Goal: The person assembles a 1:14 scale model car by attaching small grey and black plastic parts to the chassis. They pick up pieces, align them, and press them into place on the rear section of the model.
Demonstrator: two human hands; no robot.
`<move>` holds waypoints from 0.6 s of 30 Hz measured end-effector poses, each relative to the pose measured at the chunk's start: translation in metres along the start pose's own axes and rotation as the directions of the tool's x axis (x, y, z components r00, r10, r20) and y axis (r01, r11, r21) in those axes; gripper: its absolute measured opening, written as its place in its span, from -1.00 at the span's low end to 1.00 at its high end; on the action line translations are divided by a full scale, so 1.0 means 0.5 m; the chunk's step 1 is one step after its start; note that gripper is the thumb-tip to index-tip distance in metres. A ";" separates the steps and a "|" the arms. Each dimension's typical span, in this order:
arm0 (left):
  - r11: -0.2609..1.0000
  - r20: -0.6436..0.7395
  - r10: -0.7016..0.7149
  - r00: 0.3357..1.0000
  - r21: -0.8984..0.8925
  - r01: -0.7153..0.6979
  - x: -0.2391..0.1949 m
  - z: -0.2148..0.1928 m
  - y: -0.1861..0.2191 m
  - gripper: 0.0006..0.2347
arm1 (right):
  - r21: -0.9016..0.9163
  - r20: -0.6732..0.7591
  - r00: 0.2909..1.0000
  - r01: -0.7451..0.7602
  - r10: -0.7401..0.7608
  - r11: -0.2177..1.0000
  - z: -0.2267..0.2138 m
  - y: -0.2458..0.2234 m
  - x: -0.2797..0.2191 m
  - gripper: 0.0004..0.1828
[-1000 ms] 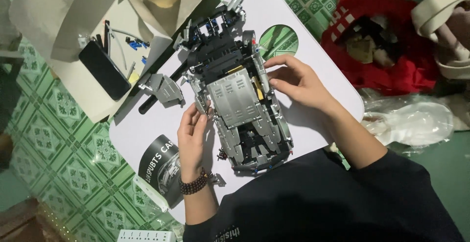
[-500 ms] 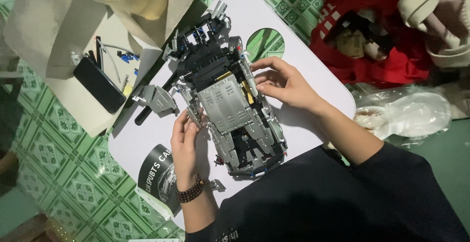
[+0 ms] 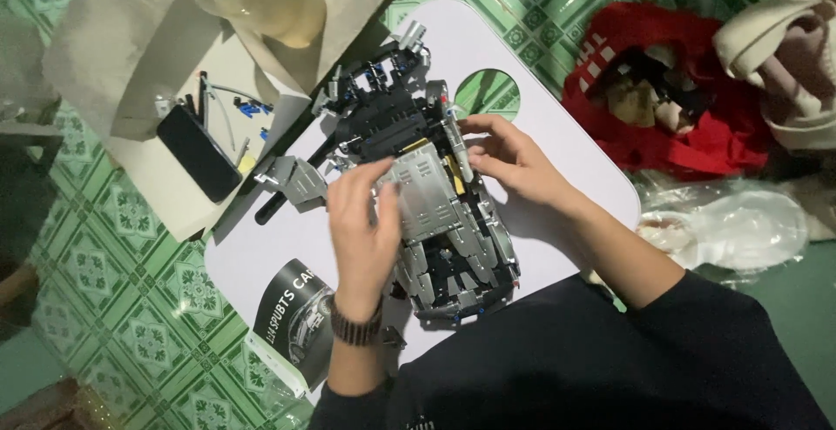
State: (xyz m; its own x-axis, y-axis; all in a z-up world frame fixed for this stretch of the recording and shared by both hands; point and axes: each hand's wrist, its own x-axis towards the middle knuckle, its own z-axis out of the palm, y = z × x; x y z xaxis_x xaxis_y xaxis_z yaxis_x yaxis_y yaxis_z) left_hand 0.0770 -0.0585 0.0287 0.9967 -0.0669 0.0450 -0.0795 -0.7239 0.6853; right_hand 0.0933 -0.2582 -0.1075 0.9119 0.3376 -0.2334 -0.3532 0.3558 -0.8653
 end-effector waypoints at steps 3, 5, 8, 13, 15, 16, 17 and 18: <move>0.999 0.109 0.049 0.993 0.019 -0.051 0.047 0.034 -0.018 -0.78 | 0.077 -0.021 0.999 -0.022 0.024 0.997 0.005 -0.015 0.000 -0.42; 0.997 0.147 0.051 0.988 0.049 -0.059 0.078 0.059 -0.021 -0.78 | 0.115 -0.046 0.991 -0.123 0.129 0.986 0.040 -0.086 -0.002 -0.40; 0.992 0.211 0.055 0.976 0.102 -0.078 0.112 0.082 -0.025 -0.82 | 0.231 -0.050 0.940 -0.317 0.337 0.920 0.042 -0.118 0.017 -0.36; 0.947 0.142 0.130 0.981 0.274 -0.165 0.151 0.078 -0.041 -0.79 | 0.223 0.015 0.945 -0.323 0.328 0.920 -0.005 -0.036 0.059 -0.33; 0.929 0.272 0.066 0.960 0.335 -0.158 0.160 0.076 -0.055 -0.73 | 0.143 0.018 0.957 -0.290 0.291 0.946 -0.005 -0.035 0.073 -0.36; 0.932 0.264 0.063 0.962 0.330 -0.151 0.165 0.075 -0.055 -0.73 | 0.133 0.021 0.955 -0.294 0.294 0.946 -0.009 -0.038 0.071 -0.36; 0.936 0.287 0.050 0.957 0.320 -0.145 0.170 0.073 -0.057 -0.72 | 0.120 0.034 0.959 -0.285 0.283 0.951 -0.011 -0.040 0.071 -0.39; 0.941 0.313 0.033 0.949 0.311 -0.135 0.172 0.069 -0.061 -0.72 | 0.110 0.049 0.960 -0.279 0.275 0.954 -0.011 -0.040 0.069 -0.42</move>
State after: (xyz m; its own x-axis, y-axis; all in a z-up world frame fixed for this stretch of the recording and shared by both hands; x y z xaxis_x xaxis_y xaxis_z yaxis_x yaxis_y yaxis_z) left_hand 0.1645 -0.0660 -0.0133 0.9395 -0.3018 -0.1622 -0.2133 -0.8856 0.4126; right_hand 0.1329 -0.2584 -0.1010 0.7683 0.4646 -0.4403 -0.6142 0.3414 -0.7115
